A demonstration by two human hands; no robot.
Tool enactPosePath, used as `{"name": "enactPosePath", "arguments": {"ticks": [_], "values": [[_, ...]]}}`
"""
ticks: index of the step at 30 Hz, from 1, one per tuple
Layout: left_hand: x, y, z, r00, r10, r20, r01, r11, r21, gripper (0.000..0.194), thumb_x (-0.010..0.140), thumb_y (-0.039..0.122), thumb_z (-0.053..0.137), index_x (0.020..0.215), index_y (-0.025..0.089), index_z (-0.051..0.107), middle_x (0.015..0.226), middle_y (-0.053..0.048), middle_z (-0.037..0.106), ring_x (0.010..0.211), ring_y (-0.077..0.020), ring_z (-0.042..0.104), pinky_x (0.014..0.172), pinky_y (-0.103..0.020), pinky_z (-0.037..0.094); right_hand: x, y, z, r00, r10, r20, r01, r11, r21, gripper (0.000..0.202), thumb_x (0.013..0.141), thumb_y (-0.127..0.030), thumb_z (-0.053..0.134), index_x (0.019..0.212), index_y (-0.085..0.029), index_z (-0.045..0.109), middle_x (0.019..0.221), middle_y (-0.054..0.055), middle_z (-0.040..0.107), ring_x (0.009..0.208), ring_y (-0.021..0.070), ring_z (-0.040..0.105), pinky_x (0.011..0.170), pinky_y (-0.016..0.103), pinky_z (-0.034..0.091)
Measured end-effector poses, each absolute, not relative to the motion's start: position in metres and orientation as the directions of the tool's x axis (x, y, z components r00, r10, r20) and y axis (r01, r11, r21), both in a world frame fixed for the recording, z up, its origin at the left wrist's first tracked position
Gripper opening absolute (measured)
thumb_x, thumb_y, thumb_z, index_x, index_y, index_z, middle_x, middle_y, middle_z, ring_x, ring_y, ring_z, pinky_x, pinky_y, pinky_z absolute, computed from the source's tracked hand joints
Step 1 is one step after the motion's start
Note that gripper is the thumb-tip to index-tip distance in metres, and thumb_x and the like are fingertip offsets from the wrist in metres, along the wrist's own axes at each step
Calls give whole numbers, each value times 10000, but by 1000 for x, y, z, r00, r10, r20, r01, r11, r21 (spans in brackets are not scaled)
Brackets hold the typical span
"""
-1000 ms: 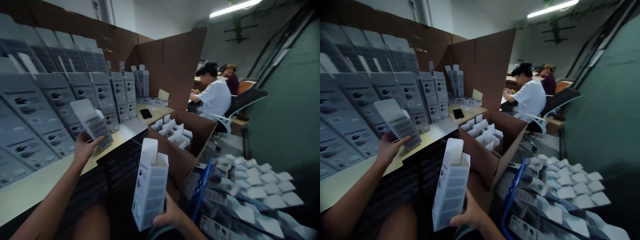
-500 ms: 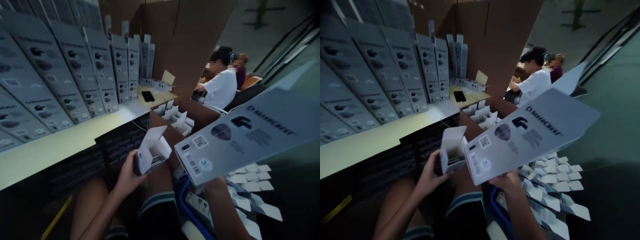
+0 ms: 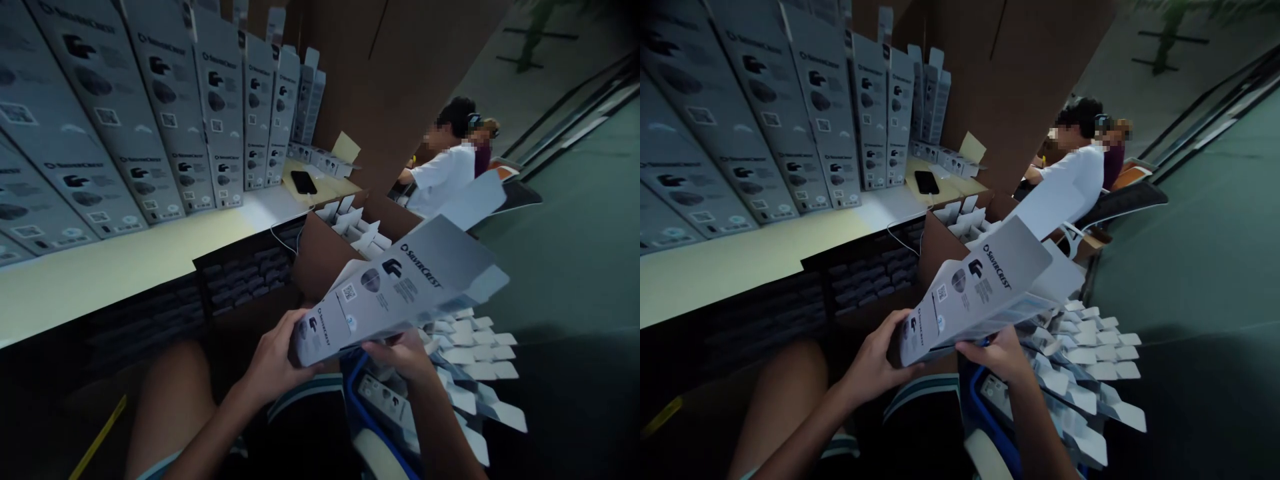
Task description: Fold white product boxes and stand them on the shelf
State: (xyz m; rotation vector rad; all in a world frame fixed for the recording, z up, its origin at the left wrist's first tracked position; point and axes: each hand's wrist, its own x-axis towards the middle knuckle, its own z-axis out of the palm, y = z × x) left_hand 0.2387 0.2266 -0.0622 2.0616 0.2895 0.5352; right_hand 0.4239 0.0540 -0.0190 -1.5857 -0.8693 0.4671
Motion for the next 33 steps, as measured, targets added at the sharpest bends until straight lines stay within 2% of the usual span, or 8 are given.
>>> {"name": "enactPosePath", "arguments": {"ticks": [6,12,15,19,22,26,29,33], "values": [[247,212,-77,842,434,321,-12,-580,815,800,688,258,778,1363,280,348,1316,-90,582,1173,-260,615,966,-407,546,421,41,-12,620,775,118,261,-62,-963,500,654,-301,844,1105,-219,645,1099,109,730,1053,315,682,923,469,569],[276,188,-78,700,457,548,-74,-717,693,772,692,238,757,1363,261,375,1248,-128,638,1136,-304,654,923,-456,587,390,3,-19,857,502,118,155,-33,-987,660,671,-363,841,1261,-316,549,1265,118,647,1203,351,597,1007,536,514],[290,178,-72,661,411,627,-145,-751,645,764,723,313,756,1378,241,370,1215,-144,658,1113,-311,665,895,-461,596,383,-7,-18,896,416,155,210,-91,-973,601,676,-374,837,1219,-294,592,1226,124,673,1135,361,631,946,526,553],[311,173,-54,634,376,676,-159,-792,589,732,776,282,710,1411,229,349,1244,-151,642,1150,-315,633,946,-471,549,402,-7,13,903,384,193,292,-220,-931,488,641,-385,860,1060,-234,663,1058,121,741,974,340,693,831,484,608],[325,174,-26,616,337,712,-199,-808,555,746,786,293,720,1420,211,336,1272,-161,608,1186,-317,592,978,-472,509,427,-5,50,879,408,246,336,-166,-927,479,651,-375,857,1049,-208,649,1013,114,753,871,307,720,722,438,635],[331,184,0,518,366,773,-296,-771,564,846,718,389,803,1409,235,340,1371,-162,497,1295,-330,483,1086,-519,429,469,1,104,813,336,475,518,-45,-854,389,624,-360,869,917,-207,663,921,79,751,804,268,719,715,412,625],[321,194,-26,437,494,752,-319,-697,643,675,754,290,760,1332,255,414,1375,-137,474,1308,-309,472,1098,-530,423,509,13,136,752,270,601,629,-19,-778,401,649,-317,854,962,-175,648,1053,126,733,950,249,705,872,397,576],[294,211,-128,533,643,550,-138,-575,807,354,843,240,608,1185,270,523,1259,-95,544,1199,-280,567,1032,-523,491,560,34,144,722,293,627,660,-19,-751,619,531,-292,899,1038,-184,562,1065,115,727,933,249,709,876,437,575]]}}
